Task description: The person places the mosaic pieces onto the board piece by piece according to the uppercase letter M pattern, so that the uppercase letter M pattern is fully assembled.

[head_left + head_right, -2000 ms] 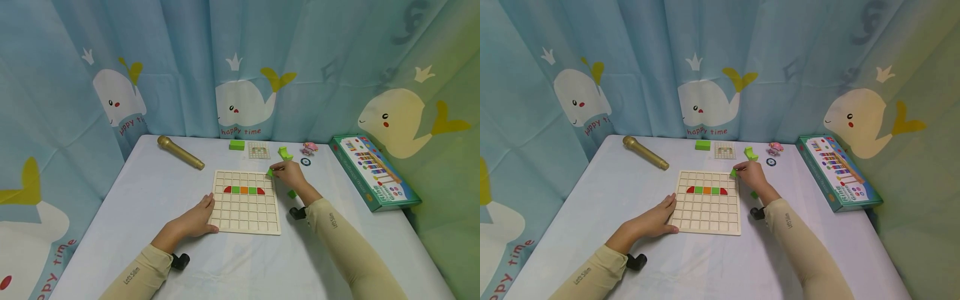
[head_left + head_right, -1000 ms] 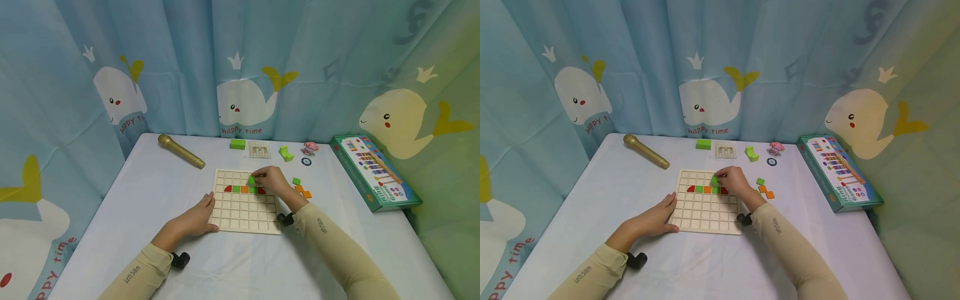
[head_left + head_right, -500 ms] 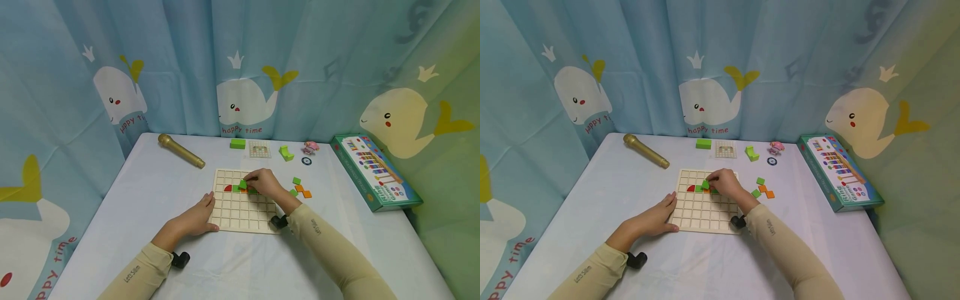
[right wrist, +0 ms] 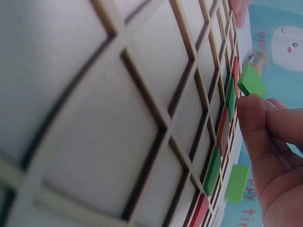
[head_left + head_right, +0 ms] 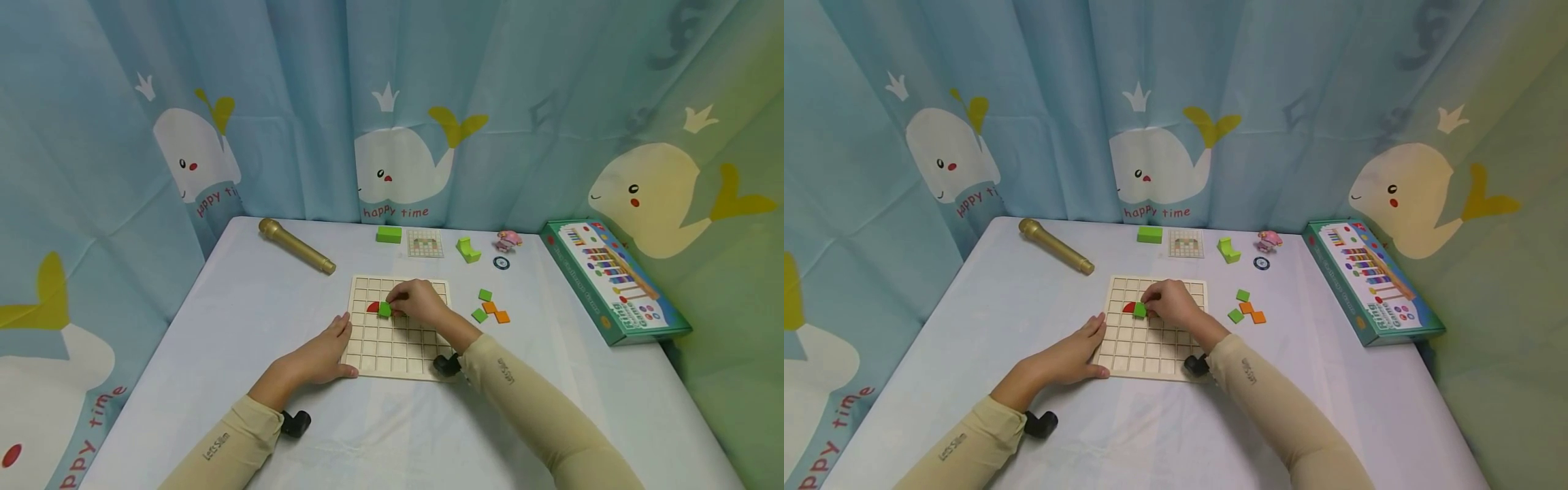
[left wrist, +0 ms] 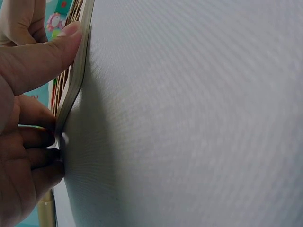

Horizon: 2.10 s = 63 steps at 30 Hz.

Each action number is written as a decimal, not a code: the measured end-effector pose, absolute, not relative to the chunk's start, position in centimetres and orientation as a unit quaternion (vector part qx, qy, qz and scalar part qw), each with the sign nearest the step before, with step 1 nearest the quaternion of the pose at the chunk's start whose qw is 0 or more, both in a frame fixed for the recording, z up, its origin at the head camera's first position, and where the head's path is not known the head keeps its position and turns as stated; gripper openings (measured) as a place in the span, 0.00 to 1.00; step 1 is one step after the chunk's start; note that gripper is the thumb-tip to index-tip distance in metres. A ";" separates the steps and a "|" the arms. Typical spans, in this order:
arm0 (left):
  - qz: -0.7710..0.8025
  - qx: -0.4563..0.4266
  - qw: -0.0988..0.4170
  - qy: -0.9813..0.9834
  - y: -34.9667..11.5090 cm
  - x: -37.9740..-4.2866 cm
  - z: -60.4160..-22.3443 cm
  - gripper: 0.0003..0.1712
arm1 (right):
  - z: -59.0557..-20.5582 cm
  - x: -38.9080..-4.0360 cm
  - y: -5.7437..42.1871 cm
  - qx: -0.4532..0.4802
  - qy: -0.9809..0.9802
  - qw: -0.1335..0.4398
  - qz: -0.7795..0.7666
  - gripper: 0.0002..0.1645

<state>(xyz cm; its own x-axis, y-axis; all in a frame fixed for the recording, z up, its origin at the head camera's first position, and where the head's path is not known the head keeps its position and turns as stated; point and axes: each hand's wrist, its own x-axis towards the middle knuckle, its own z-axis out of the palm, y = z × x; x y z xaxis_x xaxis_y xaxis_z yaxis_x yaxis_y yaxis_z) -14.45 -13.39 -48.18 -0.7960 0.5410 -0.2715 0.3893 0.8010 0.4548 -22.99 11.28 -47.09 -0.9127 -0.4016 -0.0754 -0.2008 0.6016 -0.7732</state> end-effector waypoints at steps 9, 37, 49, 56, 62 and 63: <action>0.194 0.256 0.198 0.926 -13.5 -14.5 -48.2 0.56 | -47.6 -22.6 9.8 -0.177 0.892 0.119 -0.400 0.02; 0.190 0.253 0.205 0.926 -13.5 -14.5 -48.2 0.57 | -47.4 -21.9 8.3 -0.203 0.922 0.108 -0.311 0.04; 0.192 0.247 0.206 0.927 -13.4 -14.4 -48.3 0.56 | -47.8 -21.8 7.9 -0.228 0.921 0.105 -0.298 0.08; 0.195 0.248 0.205 0.927 -13.4 -14.4 -48.5 0.56 | -47.7 -21.7 7.8 -0.228 0.921 0.102 -0.300 0.08; 0.196 0.250 0.204 0.926 -13.4 -14.4 -48.4 0.57 | -47.2 -21.5 8.7 -0.213 0.920 0.098 -0.313 0.05; 0.197 0.249 0.203 0.926 -13.3 -14.4 -48.4 0.57 | -47.1 -21.6 9.0 -0.209 0.921 0.096 -0.314 0.04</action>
<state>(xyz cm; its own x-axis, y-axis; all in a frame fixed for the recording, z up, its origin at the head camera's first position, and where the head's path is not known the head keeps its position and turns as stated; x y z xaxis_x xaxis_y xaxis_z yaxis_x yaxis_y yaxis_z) -14.40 -13.35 -48.39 -0.7934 0.5419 -0.2772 0.3818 0.7978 0.4666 -21.61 9.01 -47.13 -0.8941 -0.4456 -0.0455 -0.3252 0.7156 -0.6182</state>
